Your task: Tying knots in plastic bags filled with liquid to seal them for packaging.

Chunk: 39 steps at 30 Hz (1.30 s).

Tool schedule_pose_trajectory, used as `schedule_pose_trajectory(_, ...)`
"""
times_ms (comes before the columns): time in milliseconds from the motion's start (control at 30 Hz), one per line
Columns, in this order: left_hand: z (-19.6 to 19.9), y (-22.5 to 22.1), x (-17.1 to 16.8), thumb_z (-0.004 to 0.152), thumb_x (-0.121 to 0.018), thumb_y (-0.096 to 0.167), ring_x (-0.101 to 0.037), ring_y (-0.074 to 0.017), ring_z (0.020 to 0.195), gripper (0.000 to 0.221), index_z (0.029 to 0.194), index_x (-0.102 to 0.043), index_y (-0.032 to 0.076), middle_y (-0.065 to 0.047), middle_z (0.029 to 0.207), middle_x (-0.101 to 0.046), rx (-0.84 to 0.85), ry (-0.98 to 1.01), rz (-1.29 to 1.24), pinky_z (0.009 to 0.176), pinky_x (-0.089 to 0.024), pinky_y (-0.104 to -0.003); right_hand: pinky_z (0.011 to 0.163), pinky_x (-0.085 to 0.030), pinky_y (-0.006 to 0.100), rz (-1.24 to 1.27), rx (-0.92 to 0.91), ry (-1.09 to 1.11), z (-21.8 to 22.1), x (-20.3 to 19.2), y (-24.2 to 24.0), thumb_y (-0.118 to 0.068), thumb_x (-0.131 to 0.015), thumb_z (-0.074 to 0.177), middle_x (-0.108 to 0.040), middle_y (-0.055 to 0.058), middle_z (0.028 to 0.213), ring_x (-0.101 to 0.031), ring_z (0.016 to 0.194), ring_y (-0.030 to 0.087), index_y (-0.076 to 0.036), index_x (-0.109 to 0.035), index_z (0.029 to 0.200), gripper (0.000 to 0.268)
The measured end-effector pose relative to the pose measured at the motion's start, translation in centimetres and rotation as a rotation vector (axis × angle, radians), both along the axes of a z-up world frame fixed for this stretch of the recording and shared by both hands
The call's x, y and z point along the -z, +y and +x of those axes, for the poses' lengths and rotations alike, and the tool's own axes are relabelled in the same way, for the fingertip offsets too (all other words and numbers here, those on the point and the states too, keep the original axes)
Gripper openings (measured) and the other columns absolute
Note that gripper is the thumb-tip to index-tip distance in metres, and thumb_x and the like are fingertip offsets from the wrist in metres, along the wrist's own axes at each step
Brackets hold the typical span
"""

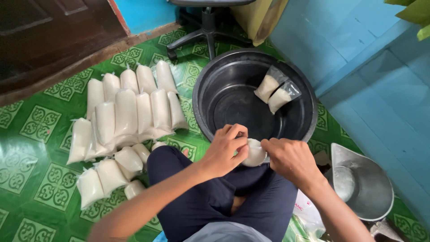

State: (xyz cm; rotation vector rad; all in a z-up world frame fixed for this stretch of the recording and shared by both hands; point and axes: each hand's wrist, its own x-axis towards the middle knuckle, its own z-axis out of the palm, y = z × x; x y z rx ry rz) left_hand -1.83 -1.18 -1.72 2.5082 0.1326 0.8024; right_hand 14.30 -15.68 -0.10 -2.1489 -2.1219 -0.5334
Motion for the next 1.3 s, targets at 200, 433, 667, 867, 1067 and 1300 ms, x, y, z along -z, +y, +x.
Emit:
schedule_pose_trajectory(200, 0.9, -2.1, 6.1, 0.093, -0.051, 0.017, -0.05, -0.0326, 0.118, 0.022, 0.076, -0.04, 0.007, -0.011, 0.124, -0.054, 0.171, -0.168, -0.816, 0.097, -0.039, -0.038, 0.046, -0.045, 0.037, -0.07, 0.188, 0.212, -1.5, 0.5, 0.8, -0.004, -0.048, 0.083, -0.047, -0.001, 0.046, -0.052, 0.043, 0.027, -0.014, -0.051, 0.065, 0.021)
schedule_pose_trajectory(433, 2.1, -3.9, 11.2, 0.088, -0.074, 0.023, -0.053, -0.0261, 0.127, 0.045, 0.068, -0.037, 0.008, -0.011, 0.114, -0.064, 0.016, -0.278, -1.129, 0.104, -0.035, -0.031, 0.05, -0.05, 0.034, 0.068, 0.349, 0.25, -1.6, 7.9, 1.5, -0.02, -0.049, 0.085, -0.047, -0.006, 0.051, -0.057, 0.046, 0.024, -0.024, -0.054, 0.072, 0.015)
schedule_pose_trajectory(667, 2.9, -4.2, 12.6, 0.088, -0.072, 0.014, -0.061, -0.0236, 0.115, 0.052, 0.064, -0.026, 0.012, -0.008, 0.097, -0.067, -0.107, -0.358, -1.075, 0.096, -0.043, -0.031, 0.055, -0.054, 0.034, 0.125, 0.468, 0.32, -2.6, 11.0, 1.5, -0.021, -0.048, 0.086, -0.052, -0.007, 0.059, -0.062, 0.051, 0.024, -0.03, -0.057, 0.083, 0.013)
schedule_pose_trajectory(867, 3.0, -4.4, 13.3, 0.087, -0.07, 0.008, -0.065, -0.0238, 0.107, 0.05, 0.063, -0.026, 0.013, -0.008, 0.086, -0.066, -0.13, -0.409, -1.032, 0.091, -0.045, -0.03, 0.054, -0.053, 0.037, 0.212, 0.473, 0.41, -3.5, 12.0, 1.3, -0.014, -0.046, 0.085, -0.053, -0.004, 0.065, -0.06, 0.052, 0.029, -0.031, -0.059, 0.087, 0.021)
schedule_pose_trajectory(1067, 3.0, -4.6, 13.2, 0.087, -0.069, 0.007, -0.066, -0.0256, 0.102, 0.052, 0.062, -0.024, 0.013, -0.008, 0.083, -0.063, -0.126, -0.455, -0.987, 0.087, -0.047, -0.031, 0.055, -0.053, 0.039, 0.24, 0.49, 0.445, -4.2, 12.4, 1.0, -0.016, -0.046, 0.087, -0.055, -0.003, 0.069, -0.062, 0.057, 0.031, -0.031, -0.059, 0.089, 0.021)
schedule_pose_trajectory(1300, 2.8, -4.6, 13.1, 0.084, -0.069, 0.006, -0.067, -0.0263, 0.099, 0.051, 0.06, -0.024, 0.013, -0.008, 0.08, -0.064, -0.119, -0.482, -0.933, 0.085, -0.049, -0.032, 0.055, -0.053, 0.039, 0.169, 0.517, 0.401, -4.0, 11.8, 0.5, -0.017, -0.047, 0.087, -0.055, -0.005, 0.071, -0.062, 0.055, 0.031, -0.035, -0.058, 0.09, 0.021)
